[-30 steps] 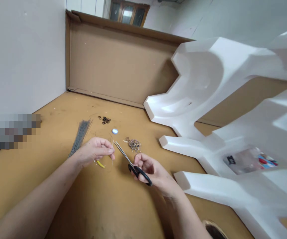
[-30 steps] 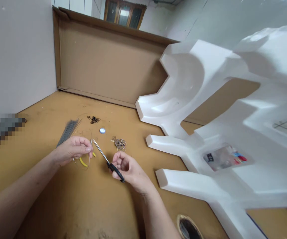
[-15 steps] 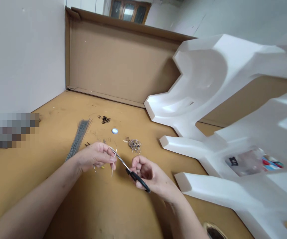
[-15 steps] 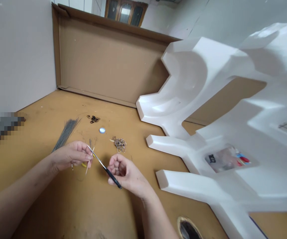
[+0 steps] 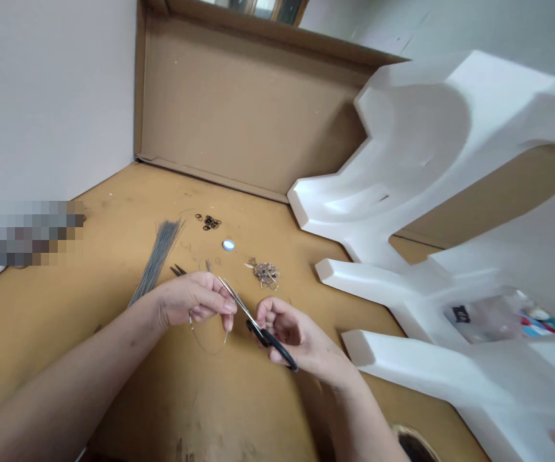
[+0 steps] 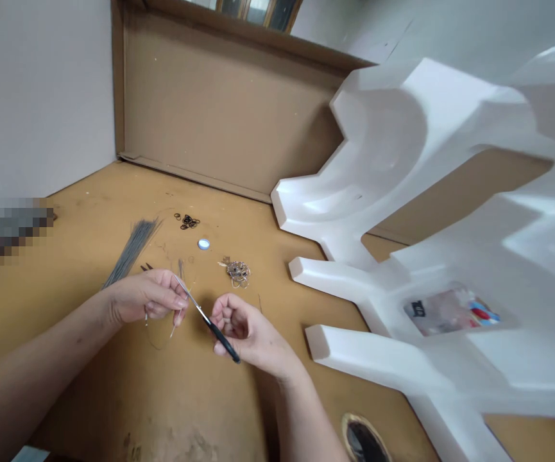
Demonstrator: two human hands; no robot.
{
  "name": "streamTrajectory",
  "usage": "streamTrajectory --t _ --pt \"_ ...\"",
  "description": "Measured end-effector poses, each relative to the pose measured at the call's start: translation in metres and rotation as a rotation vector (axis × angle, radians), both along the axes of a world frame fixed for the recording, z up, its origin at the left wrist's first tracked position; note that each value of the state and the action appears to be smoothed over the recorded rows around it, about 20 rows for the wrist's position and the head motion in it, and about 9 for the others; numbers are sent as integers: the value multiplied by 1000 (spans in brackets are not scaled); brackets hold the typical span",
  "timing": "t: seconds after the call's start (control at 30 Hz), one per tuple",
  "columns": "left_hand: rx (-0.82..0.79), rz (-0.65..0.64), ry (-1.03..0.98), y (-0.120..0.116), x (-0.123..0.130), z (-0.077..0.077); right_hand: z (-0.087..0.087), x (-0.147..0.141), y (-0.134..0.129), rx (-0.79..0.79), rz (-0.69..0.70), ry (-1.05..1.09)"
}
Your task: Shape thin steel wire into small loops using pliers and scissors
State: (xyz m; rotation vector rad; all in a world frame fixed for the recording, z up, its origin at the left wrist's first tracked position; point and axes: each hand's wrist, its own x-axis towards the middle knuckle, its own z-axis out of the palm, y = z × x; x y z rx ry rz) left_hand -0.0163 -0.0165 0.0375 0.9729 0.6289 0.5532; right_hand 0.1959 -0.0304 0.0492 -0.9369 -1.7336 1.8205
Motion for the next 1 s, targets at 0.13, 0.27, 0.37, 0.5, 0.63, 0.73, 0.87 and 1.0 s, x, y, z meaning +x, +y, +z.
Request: streamTrajectory --t 0.13,0.27,0.37,0.5,0.63,0.73,0.87,1.0 --pt "-3 -18 -10 -1 0 2 2 -1 -1 -14 18 -7" --pt "-4 -26 4 -1 1 3 2 0 -1 2 25 -18" --pt "-2 -30 10 -1 0 3 2 1 -1 11 38 -28" --pt "16 -47 9 0 -1 1 2 0 -1 23 52 -34" --pt "19 -46 19 0 -1 1 3 0 -1 20 57 -37" --pt "42 -37 37 -1 -2 1 2 1 0 21 44 -33" --pt "50 3 72 0 -3 0 0 3 0 16 39 -10" --pt "47 5 76 0 -3 -2 -2 3 -1 10 42 1"
